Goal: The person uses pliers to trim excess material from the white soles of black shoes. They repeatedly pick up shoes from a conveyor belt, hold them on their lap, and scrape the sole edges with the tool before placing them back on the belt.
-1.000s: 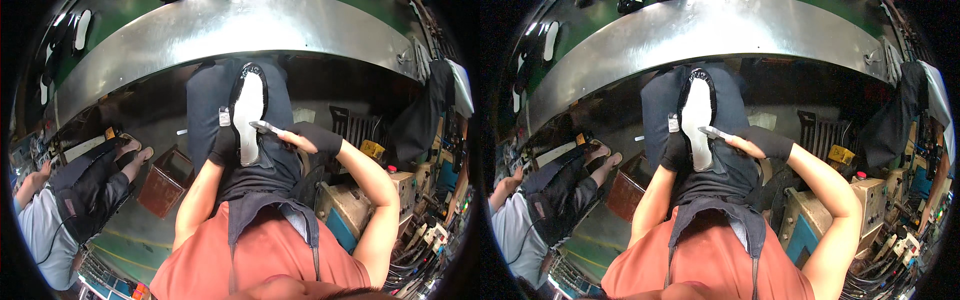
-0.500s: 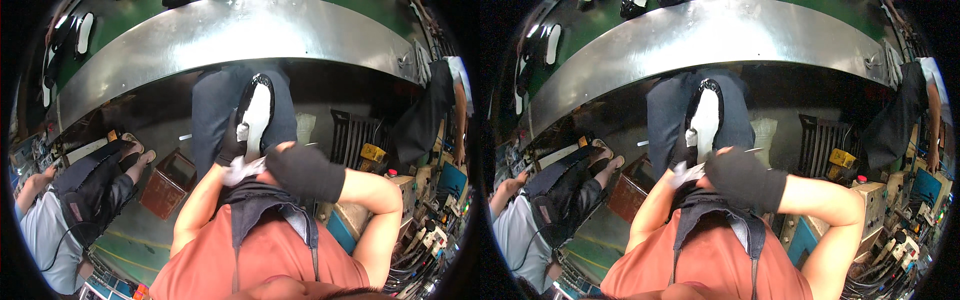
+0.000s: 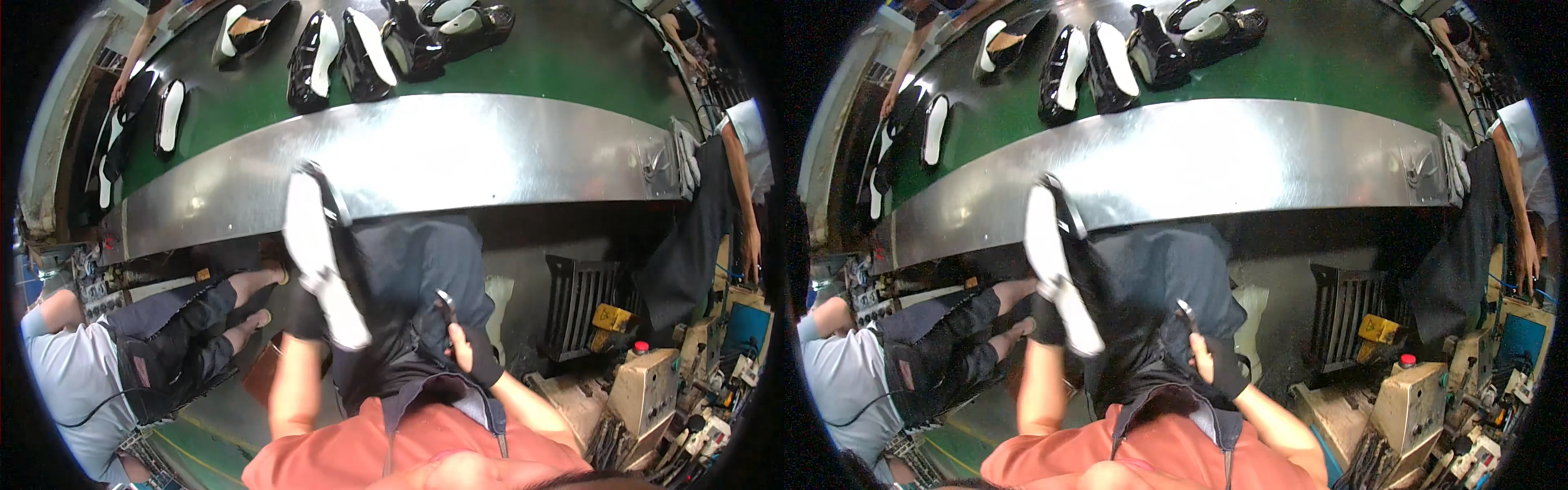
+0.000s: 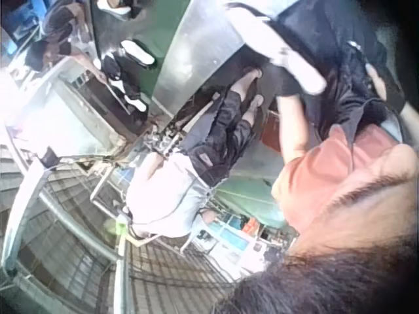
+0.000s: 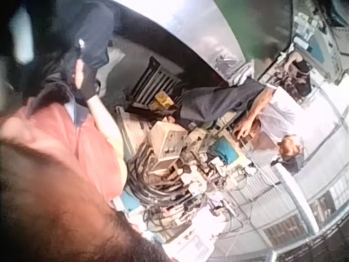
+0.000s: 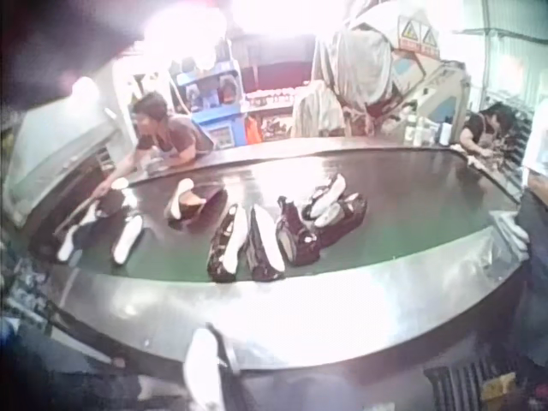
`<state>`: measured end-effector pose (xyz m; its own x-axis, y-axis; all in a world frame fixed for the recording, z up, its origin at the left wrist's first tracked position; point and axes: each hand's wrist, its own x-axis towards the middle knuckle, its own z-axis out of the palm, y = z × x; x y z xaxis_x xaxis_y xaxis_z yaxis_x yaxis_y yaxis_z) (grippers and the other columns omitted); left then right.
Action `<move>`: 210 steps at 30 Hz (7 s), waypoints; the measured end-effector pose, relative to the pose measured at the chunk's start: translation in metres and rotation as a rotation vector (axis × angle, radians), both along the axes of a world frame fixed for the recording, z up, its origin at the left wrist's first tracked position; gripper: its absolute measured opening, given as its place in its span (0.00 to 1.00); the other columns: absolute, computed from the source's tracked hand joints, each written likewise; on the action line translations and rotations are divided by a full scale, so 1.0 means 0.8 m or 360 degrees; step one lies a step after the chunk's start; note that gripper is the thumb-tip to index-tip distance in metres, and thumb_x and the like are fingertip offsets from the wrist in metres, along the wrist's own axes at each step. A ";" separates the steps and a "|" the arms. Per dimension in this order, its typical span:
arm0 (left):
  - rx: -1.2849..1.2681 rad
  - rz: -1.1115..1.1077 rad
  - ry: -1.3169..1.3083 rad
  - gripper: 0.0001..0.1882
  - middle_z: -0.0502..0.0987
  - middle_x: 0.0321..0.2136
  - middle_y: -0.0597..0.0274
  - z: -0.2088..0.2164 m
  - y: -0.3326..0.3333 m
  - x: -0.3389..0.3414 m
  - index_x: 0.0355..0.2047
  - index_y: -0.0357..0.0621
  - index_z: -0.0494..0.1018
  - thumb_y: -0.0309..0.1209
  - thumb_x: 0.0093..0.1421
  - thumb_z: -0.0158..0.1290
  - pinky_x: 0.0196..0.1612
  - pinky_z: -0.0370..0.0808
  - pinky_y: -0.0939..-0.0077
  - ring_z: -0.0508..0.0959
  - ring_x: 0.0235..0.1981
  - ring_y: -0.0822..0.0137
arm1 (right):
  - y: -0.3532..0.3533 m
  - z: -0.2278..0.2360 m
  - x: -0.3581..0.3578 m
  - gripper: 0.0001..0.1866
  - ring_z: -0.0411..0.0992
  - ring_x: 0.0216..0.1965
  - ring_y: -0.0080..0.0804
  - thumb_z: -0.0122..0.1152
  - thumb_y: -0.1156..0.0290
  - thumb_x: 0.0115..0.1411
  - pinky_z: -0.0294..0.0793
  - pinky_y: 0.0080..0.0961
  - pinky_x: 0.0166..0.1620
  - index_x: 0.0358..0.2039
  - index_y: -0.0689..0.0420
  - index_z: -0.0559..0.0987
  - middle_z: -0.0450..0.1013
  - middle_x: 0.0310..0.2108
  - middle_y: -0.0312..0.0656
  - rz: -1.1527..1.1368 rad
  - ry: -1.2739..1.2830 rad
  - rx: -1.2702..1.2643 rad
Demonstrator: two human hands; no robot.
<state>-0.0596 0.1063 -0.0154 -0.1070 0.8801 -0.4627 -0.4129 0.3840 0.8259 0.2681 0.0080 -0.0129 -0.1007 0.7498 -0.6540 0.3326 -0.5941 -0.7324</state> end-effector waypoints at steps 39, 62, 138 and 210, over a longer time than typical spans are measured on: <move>0.0744 -0.1435 0.2306 0.53 0.65 0.55 0.35 0.030 0.620 0.294 0.58 0.39 0.61 0.52 0.34 0.67 0.59 0.65 0.61 0.67 0.57 0.46 | 0.053 0.006 0.052 0.25 0.67 0.25 0.29 0.39 0.53 0.70 0.66 0.29 0.33 0.28 0.60 0.75 0.69 0.21 0.41 0.0297 0.0512 -0.0038; 0.1034 -0.0480 0.0956 0.15 0.75 0.44 0.53 0.080 0.044 0.089 0.36 0.39 0.77 0.29 0.46 0.62 0.53 0.70 0.66 0.74 0.50 0.56 | 0.036 0.077 0.020 0.29 0.73 0.22 0.24 0.41 0.49 0.69 0.72 0.23 0.28 0.25 0.62 0.75 0.72 0.19 0.39 0.0079 0.0397 0.0043; 0.1404 -0.0476 0.0455 0.35 0.79 0.34 0.53 0.044 -0.003 0.116 0.28 0.41 0.79 0.57 0.64 0.32 0.60 0.60 0.55 0.72 0.51 0.49 | 0.016 0.039 -0.087 0.20 0.73 0.39 0.50 0.51 0.73 0.55 0.72 0.42 0.43 0.50 0.57 0.74 0.74 0.41 0.52 0.0756 -0.0346 0.1126; 0.0079 -0.0343 0.0353 0.23 0.77 0.42 0.58 -0.059 -0.170 0.151 0.51 0.38 0.67 0.42 0.63 0.52 0.46 0.72 0.73 0.75 0.44 0.68 | 0.033 0.055 0.043 0.21 0.73 0.30 0.52 0.47 0.55 0.67 0.70 0.37 0.34 0.34 0.62 0.76 0.73 0.28 0.56 0.1088 -0.0251 -0.0125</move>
<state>0.0611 -0.0299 -0.0629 -0.0091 0.9144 -0.4047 -0.1344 0.4000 0.9066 0.3027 0.0345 0.0314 -0.4320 0.5022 -0.7492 0.7488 -0.2632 -0.6082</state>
